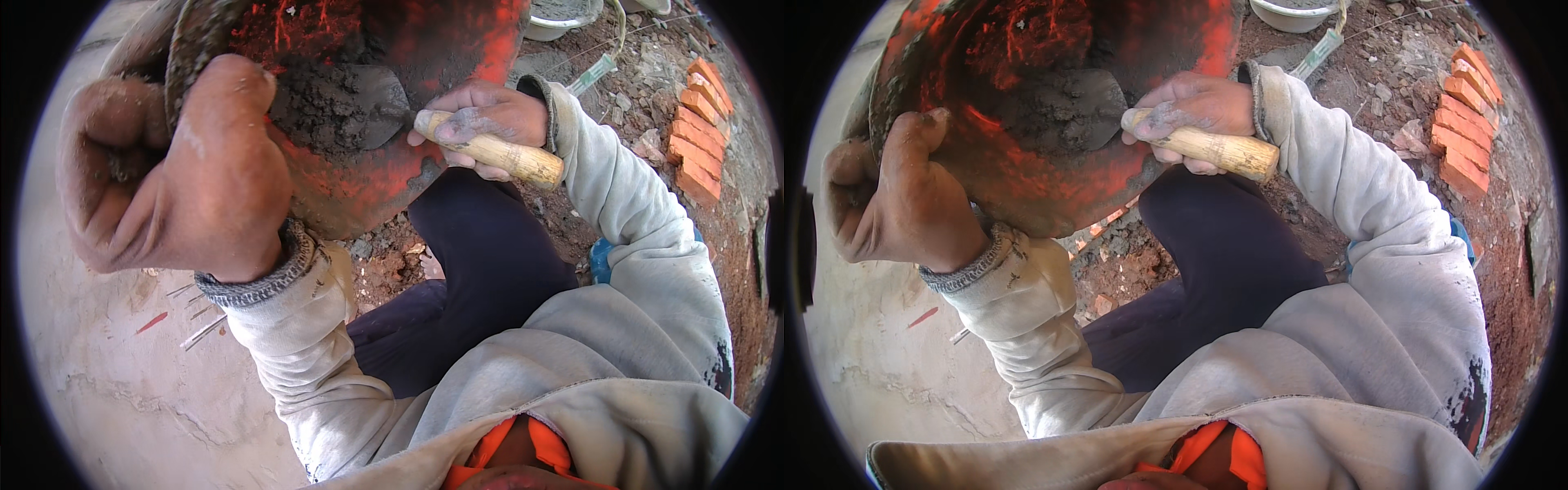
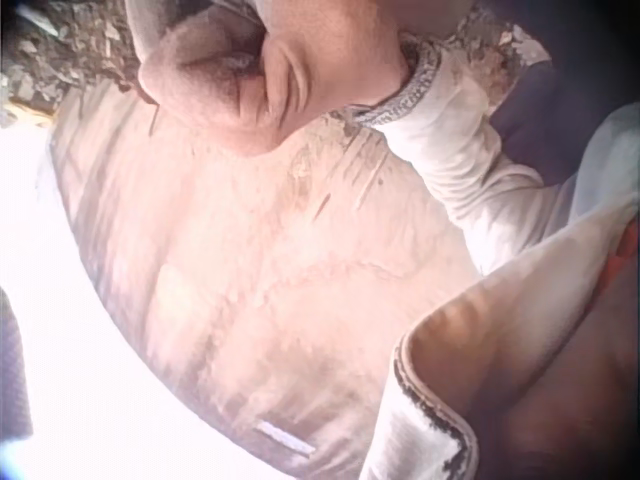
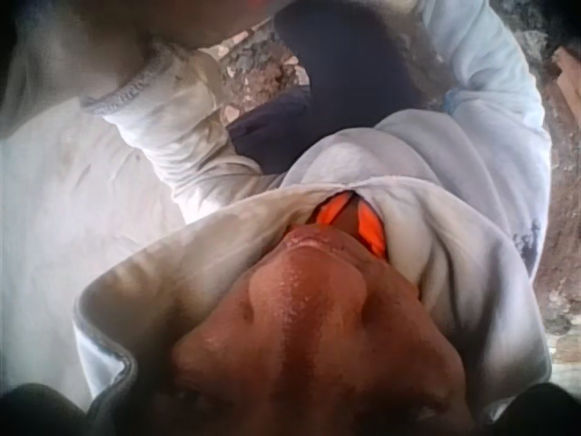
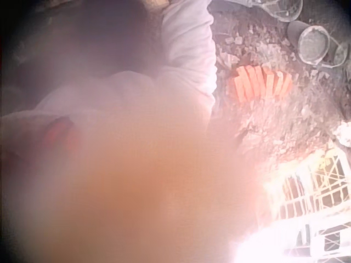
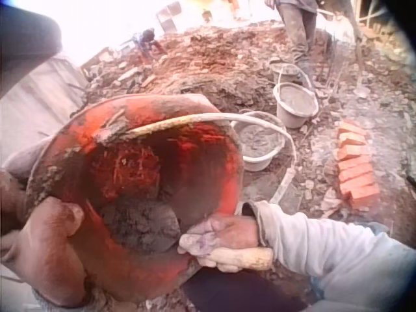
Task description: The person scoops cement from a bucket using a trowel and spreads it on the ground. They place red bricks onto the cement bed, tapping them into alignment with the trowel handle. The person repeats this process to extend a brick row.
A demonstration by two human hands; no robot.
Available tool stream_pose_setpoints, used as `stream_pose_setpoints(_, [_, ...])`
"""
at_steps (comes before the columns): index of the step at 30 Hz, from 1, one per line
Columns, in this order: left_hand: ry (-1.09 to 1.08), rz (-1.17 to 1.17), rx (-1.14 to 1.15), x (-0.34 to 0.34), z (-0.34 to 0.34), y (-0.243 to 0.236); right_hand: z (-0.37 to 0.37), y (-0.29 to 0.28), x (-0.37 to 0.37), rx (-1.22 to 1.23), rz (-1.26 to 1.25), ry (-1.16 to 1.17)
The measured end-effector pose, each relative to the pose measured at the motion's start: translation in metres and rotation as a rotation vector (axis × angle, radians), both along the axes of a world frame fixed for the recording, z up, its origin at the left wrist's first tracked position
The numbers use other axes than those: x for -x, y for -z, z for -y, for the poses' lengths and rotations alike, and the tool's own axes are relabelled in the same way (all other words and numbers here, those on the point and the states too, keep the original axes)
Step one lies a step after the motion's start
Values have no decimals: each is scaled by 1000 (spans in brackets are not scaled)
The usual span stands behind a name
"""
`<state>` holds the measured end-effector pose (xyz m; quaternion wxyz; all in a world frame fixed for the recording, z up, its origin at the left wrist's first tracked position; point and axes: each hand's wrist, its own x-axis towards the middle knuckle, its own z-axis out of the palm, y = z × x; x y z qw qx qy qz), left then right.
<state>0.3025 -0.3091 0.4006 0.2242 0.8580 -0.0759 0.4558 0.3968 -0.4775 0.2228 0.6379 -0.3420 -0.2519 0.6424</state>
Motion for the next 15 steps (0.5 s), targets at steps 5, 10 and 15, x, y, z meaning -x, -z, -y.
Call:
stream_pose_setpoints(5, [-219, 64, 9, 4, -49, 21, -20, -19, 4, -91, 12, -5])
stream_pose_setpoints(10, [-422, 204, 591, 1, -81, 79, -18, -6, -19, -142, -75, -133])
stream_pose_setpoints(15, [-481, 257, 842, 61, -171, 144, 59, 6, -66, 51, 376, -131])
